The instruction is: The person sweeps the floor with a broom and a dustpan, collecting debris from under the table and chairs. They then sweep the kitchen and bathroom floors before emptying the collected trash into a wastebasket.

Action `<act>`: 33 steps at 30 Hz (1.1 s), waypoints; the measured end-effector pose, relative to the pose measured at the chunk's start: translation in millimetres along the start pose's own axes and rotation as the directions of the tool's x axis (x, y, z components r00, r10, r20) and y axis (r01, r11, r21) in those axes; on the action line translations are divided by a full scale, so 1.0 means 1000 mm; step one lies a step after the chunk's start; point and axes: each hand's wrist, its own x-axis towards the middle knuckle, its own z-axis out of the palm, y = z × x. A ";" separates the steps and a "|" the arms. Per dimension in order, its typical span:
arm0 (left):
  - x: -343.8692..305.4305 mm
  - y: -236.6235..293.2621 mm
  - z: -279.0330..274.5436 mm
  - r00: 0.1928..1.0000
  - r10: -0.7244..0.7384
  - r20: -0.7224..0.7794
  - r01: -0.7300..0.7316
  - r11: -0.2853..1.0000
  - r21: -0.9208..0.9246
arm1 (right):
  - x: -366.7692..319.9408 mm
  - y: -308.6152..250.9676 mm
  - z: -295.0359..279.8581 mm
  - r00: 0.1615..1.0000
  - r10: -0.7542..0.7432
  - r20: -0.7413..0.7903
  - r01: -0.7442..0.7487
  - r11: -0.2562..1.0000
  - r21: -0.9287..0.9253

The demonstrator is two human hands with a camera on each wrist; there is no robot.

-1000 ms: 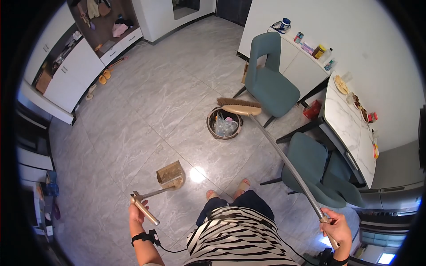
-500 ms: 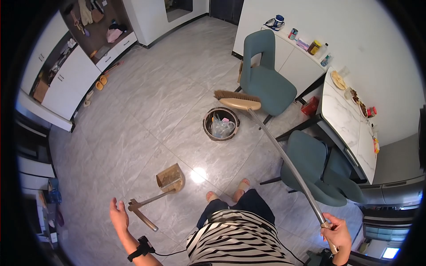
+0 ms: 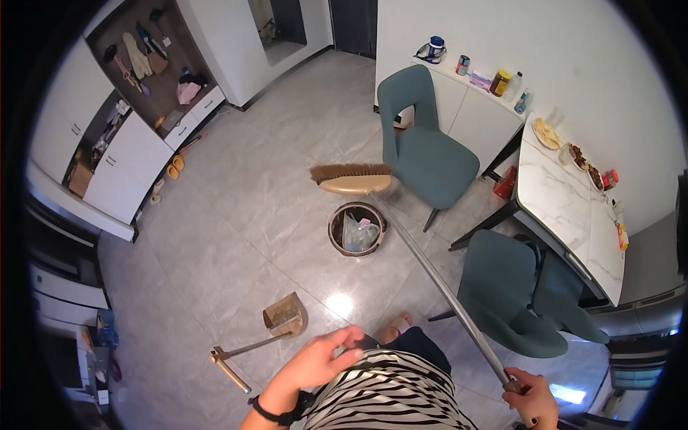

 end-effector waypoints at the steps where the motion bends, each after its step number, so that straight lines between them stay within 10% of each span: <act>1: 0.015 -0.007 0.006 1.000 -0.013 0.026 0.017 0.990 -0.143 | 0.002 -0.003 -0.005 0.999 -0.008 0.031 0.008 1.000 -0.003; 5: 0.109 -0.022 0.023 0.975 -0.208 0.076 0.212 0.772 -0.599 | 0.019 0.007 -0.022 0.997 -0.022 0.077 0.019 0.999 0.042; 11: 0.241 -0.060 0.065 0.905 -0.422 0.052 0.303 0.553 -0.776 | 0.035 0.020 -0.045 0.992 -0.080 0.093 0.084 0.996 -0.040; 19: 0.293 -0.064 0.110 0.894 -0.441 0.080 0.361 0.604 -0.711 | 0.058 0.094 -0.064 0.988 -0.108 0.115 0.133 0.960 -0.247; 28: 0.340 -0.088 0.128 0.811 -0.539 0.228 0.574 0.654 -0.494 | 0.049 0.016 -0.053 0.998 -0.060 0.027 0.065 0.951 -0.302; 33: 0.361 -0.101 0.129 0.785 -0.490 0.379 0.619 0.613 -0.491 | 0.053 -0.017 -0.053 0.978 0.207 0.014 -0.185 0.901 -0.393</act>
